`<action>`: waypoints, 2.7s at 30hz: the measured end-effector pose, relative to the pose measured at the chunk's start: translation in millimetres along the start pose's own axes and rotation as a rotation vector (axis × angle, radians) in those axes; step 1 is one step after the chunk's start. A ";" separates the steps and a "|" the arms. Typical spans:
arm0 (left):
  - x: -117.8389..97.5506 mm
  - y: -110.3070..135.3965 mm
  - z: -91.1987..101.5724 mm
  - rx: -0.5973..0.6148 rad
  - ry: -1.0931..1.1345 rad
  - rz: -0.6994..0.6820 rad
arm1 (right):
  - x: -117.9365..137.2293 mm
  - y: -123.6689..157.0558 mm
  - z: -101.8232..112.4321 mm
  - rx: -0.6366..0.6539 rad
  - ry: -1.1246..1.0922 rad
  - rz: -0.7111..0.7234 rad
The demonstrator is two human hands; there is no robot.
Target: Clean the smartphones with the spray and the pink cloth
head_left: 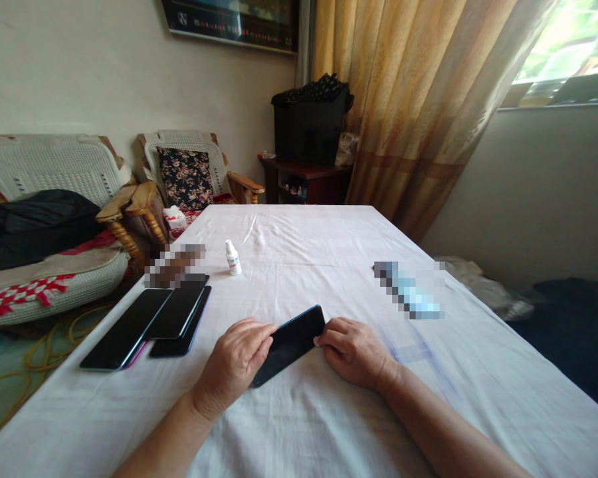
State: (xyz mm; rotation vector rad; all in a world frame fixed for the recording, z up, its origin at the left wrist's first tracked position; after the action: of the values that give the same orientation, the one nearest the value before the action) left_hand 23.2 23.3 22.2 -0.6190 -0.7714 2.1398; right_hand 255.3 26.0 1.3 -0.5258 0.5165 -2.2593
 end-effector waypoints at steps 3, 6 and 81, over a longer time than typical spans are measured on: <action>-1.3 -1.1 1.0 0.004 -0.006 -0.006 | 2.1 -3.7 7.9 -0.177 -0.029 -0.017; -3.7 -2.8 2.3 0.018 -0.011 -0.015 | 4.9 -9.9 15.3 -0.378 -0.043 -0.062; 1.5 29.1 -30.1 0.220 -0.073 0.298 | -32.5 2.5 -15.8 -0.191 -0.018 -0.512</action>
State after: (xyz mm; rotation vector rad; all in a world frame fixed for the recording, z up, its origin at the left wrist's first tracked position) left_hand 27.1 18.9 -19.3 -0.5688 -0.4943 2.4901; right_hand 269.3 51.7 -20.1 -0.8533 0.6493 -2.6980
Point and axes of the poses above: each hand's wrist, its own y-axis away from the middle knuckle, its own z-axis out of the back of the hand, x = y × z, the point moved 3 cm from there along -y, towards the middle knuckle, and after that the axes turned 2 degrees about x, right-handed, at the moved point
